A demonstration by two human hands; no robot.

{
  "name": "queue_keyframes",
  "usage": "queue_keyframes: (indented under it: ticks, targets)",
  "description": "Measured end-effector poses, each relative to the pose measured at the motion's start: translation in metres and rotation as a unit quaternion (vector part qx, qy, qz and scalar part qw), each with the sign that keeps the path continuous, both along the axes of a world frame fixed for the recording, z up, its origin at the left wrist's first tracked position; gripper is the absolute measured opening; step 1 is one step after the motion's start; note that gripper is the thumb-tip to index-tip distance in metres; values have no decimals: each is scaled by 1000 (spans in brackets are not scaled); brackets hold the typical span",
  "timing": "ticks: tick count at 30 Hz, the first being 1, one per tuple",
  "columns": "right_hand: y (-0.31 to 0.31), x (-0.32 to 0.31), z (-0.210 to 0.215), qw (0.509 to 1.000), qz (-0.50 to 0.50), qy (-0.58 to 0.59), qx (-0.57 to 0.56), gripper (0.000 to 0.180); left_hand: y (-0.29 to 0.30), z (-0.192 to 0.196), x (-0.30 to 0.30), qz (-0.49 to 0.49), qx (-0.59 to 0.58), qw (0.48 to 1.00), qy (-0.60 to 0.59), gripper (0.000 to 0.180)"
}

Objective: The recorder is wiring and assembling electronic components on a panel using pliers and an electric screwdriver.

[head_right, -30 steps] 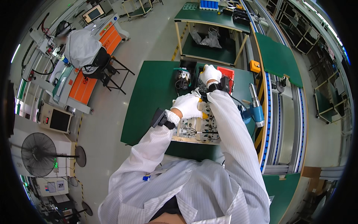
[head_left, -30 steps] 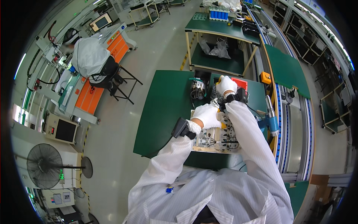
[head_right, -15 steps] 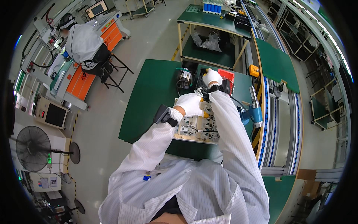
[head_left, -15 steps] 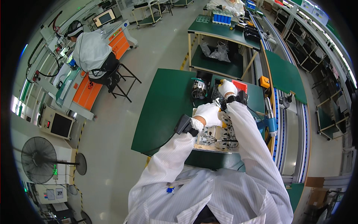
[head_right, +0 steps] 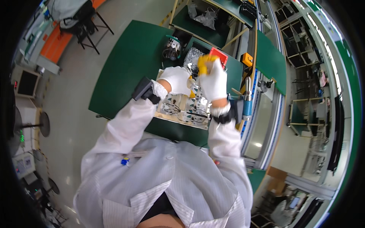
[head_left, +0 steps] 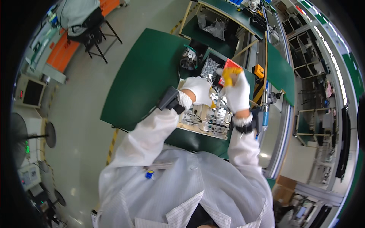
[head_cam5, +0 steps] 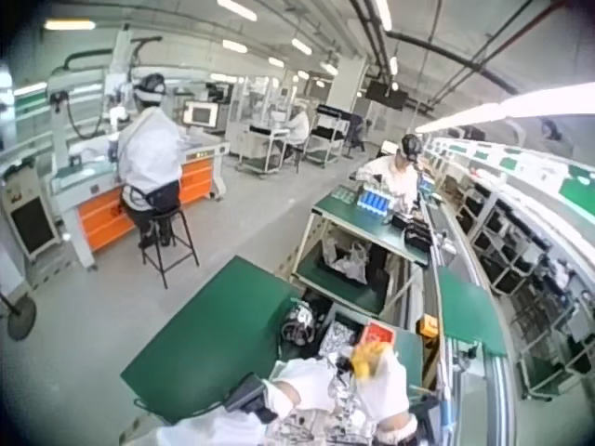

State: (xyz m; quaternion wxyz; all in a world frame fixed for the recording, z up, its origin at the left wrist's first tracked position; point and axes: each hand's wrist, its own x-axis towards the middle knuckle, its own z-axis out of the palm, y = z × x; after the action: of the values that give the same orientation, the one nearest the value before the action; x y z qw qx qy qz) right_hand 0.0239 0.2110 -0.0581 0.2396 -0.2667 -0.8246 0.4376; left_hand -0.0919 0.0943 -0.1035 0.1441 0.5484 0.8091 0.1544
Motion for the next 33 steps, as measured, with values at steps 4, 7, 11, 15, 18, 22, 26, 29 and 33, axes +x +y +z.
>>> queue_keyframes:
  ticks: [4,7,11,15,18,22,26,29,33]
  targets:
    - [-13,59,-59,995,93,-39,11,33,-10,-2,-5,27,-15,998,-48,51]
    - [-26,71,-48,994,102,18,20,29,-11,-6,-6,8,-49,998,-34,56]
    - [-19,75,-44,992,100,51,-59,23,-11,-3,-7,4,-28,999,-40,56]
    - [-8,79,-54,996,82,15,-30,21,-8,-18,-4,15,33,999,-20,56]
    - [-6,78,-56,996,83,22,4,20,-6,-20,-5,22,27,999,-22,55]
    - [-13,78,-51,995,98,-18,5,19,-7,-24,-6,18,29,999,-19,57]
    - [-28,74,-38,989,95,-74,-83,14,-9,-21,-7,12,24,999,-20,60]
    - [-26,70,-38,990,94,-96,-29,13,-9,-21,-8,9,23,1000,-18,60]
    - [-26,64,-36,982,106,-140,76,16,-8,-20,-7,10,12,1000,-16,60]
